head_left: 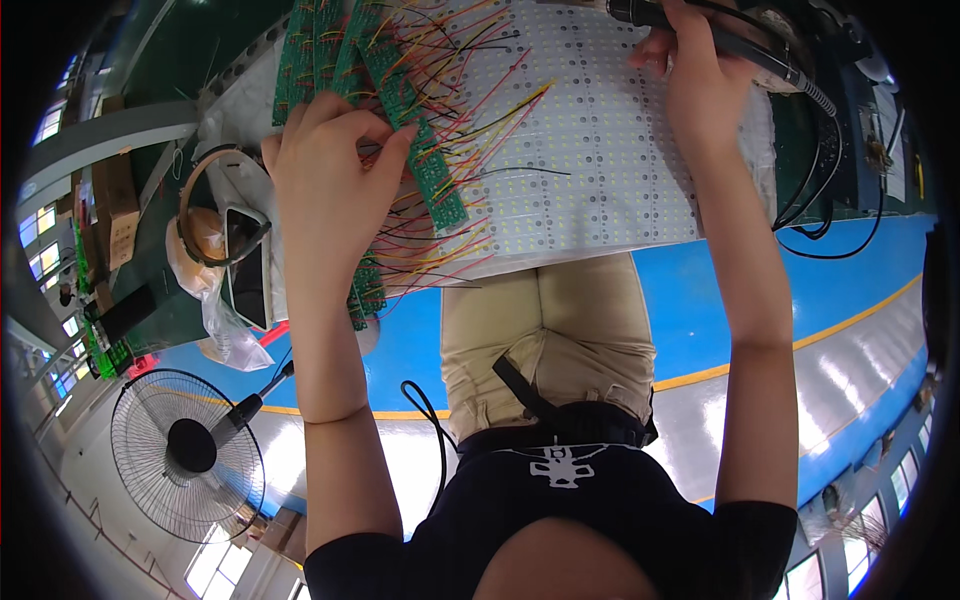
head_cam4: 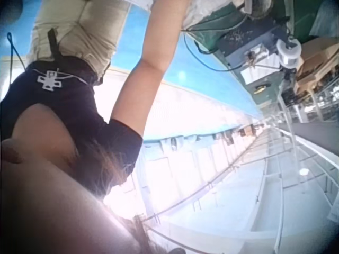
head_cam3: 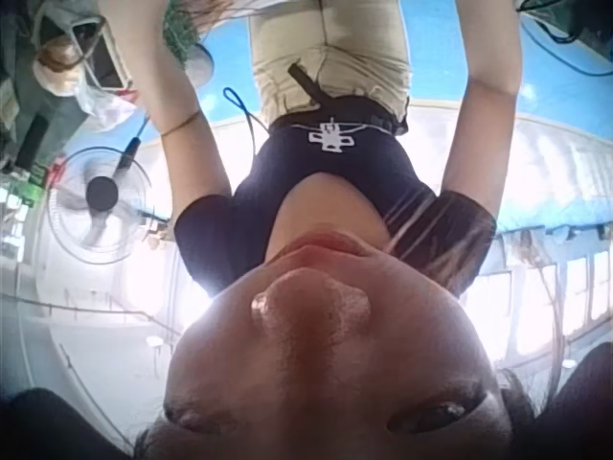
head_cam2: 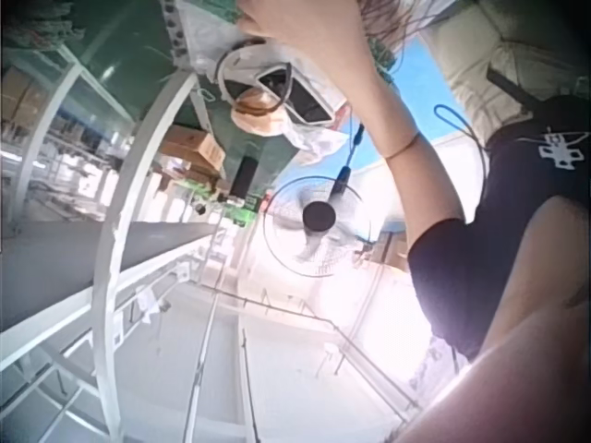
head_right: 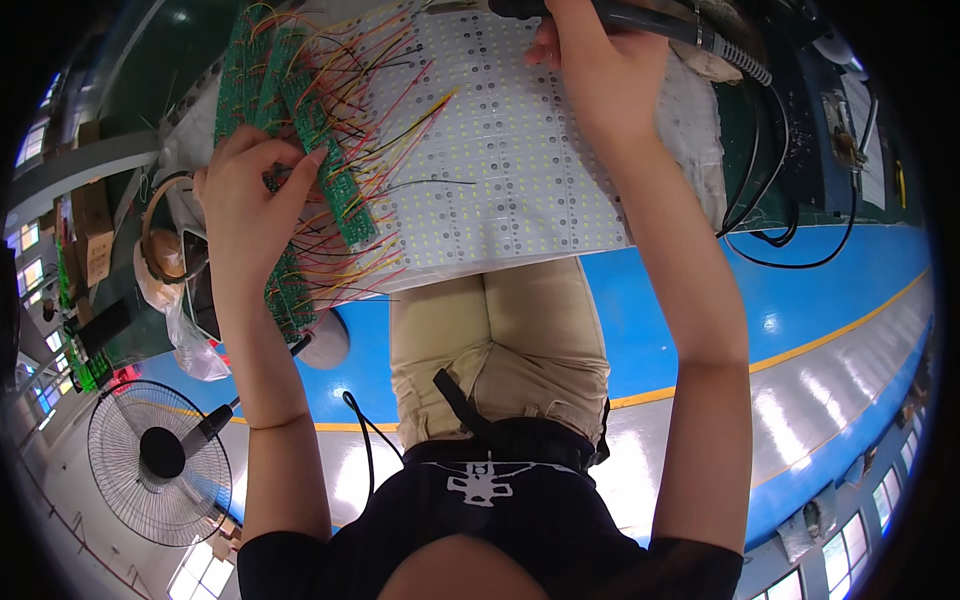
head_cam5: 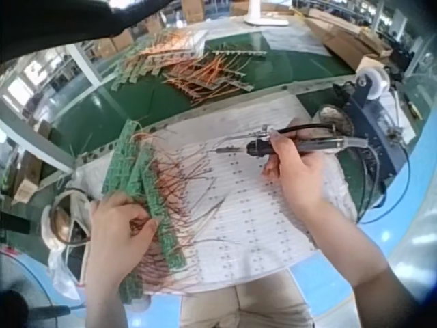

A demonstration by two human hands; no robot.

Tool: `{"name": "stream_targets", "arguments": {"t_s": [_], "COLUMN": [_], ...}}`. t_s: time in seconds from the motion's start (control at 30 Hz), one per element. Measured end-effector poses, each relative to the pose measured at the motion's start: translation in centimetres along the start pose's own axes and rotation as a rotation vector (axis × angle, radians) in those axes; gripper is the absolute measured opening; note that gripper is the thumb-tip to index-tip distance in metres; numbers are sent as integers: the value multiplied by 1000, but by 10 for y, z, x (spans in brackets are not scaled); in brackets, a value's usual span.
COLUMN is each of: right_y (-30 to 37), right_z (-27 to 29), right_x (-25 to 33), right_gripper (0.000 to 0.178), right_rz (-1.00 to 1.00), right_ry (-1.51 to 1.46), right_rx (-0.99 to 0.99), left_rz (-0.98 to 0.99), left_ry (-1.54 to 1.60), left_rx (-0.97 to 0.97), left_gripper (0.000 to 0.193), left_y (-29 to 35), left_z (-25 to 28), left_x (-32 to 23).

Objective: The person solders wires from circuit boards onto an LED board using a soldering iron, placing each wire onto the board contacts by hand.

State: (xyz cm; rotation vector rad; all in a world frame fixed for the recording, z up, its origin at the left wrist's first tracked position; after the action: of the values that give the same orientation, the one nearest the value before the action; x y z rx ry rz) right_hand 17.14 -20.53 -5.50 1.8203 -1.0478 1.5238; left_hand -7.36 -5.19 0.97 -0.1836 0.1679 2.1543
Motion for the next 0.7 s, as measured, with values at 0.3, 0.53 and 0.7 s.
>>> {"name": "stream_targets", "arguments": {"t_s": [0.3, 0.53, 0.7], "right_y": [-1, -1, 0], "right_z": [-3, -3, -5], "right_x": [-2, -4, -2], "right_gripper": [16, 15, 14], "right_rz": [34, 0, -20], "right_ry": [-4, -13, -60], "right_rx": [81, 50, 3], "left_rz": [40, -67, -74], "left_ry": [312, 256, 479], "left_rx": [-16, 15, -25], "left_gripper": [22, 20, 19], "left_y": [0, -14, -9], "left_z": [12, 19, 11], "left_x": [1, -5, -8]}}
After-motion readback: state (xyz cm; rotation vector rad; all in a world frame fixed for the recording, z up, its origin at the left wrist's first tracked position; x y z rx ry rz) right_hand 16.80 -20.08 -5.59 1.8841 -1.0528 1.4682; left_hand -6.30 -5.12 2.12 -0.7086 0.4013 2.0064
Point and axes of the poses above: each hand's wrist, its own y-axis away from the middle knuckle, its own z-axis out of the back of the hand, x = y × z, the point moved 4 cm from there along -y, towards the middle knuckle, and after that the axes turned 11 degrees about x, right-handed, at the moved point
